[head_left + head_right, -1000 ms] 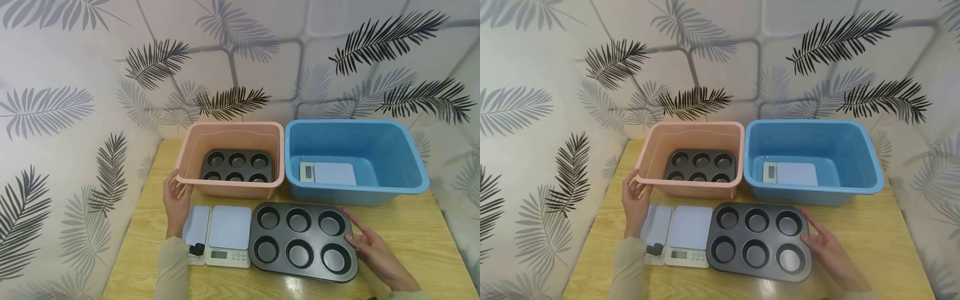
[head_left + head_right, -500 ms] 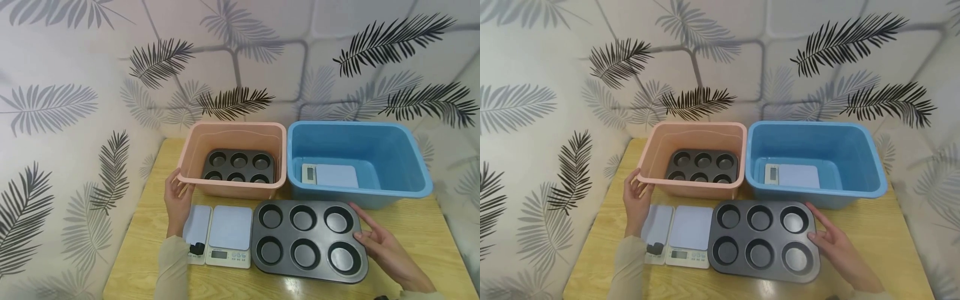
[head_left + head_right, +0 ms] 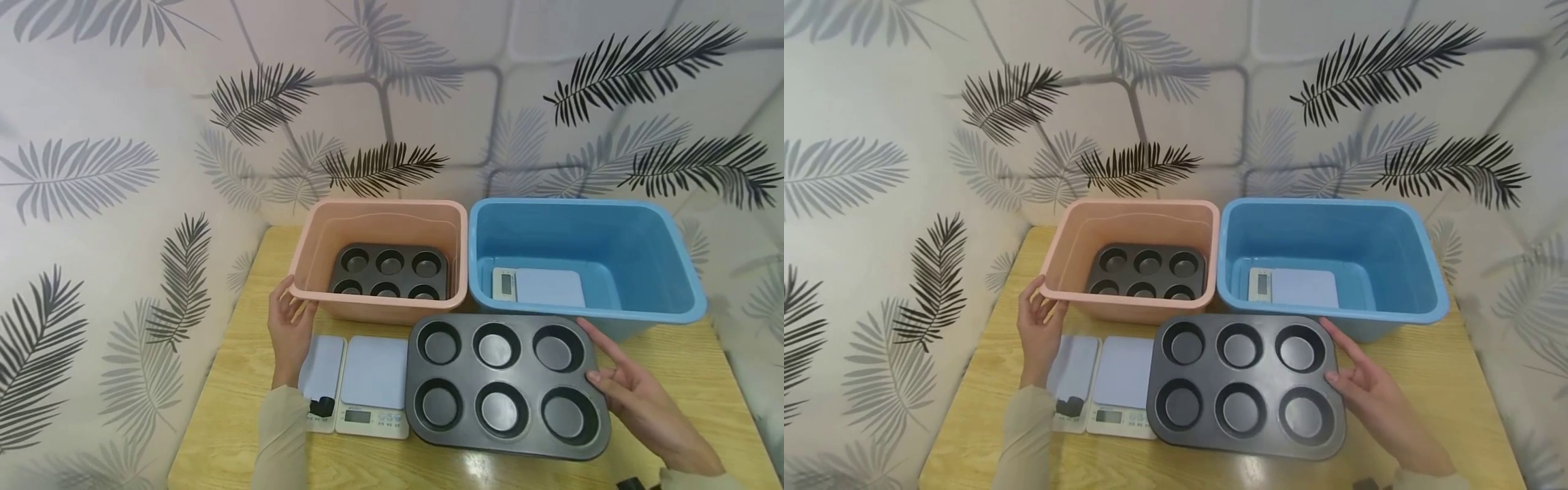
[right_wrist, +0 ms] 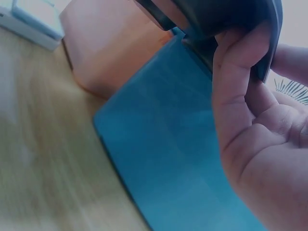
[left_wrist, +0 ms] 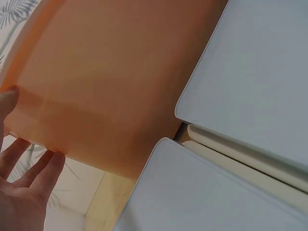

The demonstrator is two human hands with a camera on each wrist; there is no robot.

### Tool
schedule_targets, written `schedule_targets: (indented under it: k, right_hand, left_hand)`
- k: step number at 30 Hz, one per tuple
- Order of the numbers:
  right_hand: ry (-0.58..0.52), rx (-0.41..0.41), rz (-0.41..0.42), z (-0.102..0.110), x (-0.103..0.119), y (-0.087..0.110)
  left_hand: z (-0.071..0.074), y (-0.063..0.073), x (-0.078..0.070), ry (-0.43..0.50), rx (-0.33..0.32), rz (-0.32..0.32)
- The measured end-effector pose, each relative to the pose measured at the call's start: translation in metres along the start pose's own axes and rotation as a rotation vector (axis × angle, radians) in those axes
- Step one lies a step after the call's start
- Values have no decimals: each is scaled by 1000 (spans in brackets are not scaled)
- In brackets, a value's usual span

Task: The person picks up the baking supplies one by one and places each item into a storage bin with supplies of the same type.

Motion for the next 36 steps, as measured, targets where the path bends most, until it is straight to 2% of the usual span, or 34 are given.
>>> schedule_targets:
  k: [4,7,10,16,20,25,31,36]
  right_hand:
    - [-105,41,75,-1,14,-5]
    - [-137,41,98,-1,22,-10]
    - [-119,6,105,-2,27,-14]
    - [-122,-62,140,-6,34,-16]
    - [-97,-104,130,-10,39,-22]
    - [-47,-121,140,-15,50,-37]
    - [-3,-196,139,-19,61,-57]
    - [-37,-206,155,-22,67,-75]
  left_hand:
    - [1,0,2,0,2,5]
    - [4,1,3,4,-13,-2]
    - [6,3,2,6,-22,-8]
    - [1,1,1,-1,9,14]
    - [1,0,2,-7,8,18]
    - [2,-2,3,-5,10,5]
    - [2,-3,3,6,6,0]
    - [4,-2,5,-1,8,3]
Point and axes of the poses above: each hand's wrist, its own y-axis away from the middle knuckle, its own z-axis out of the back of the hand, x = y × z, the point moved 9 cm from there along -y, towards the middle knuckle, and after that the axes turned 5 degrees about y, right-handed, at the moved point
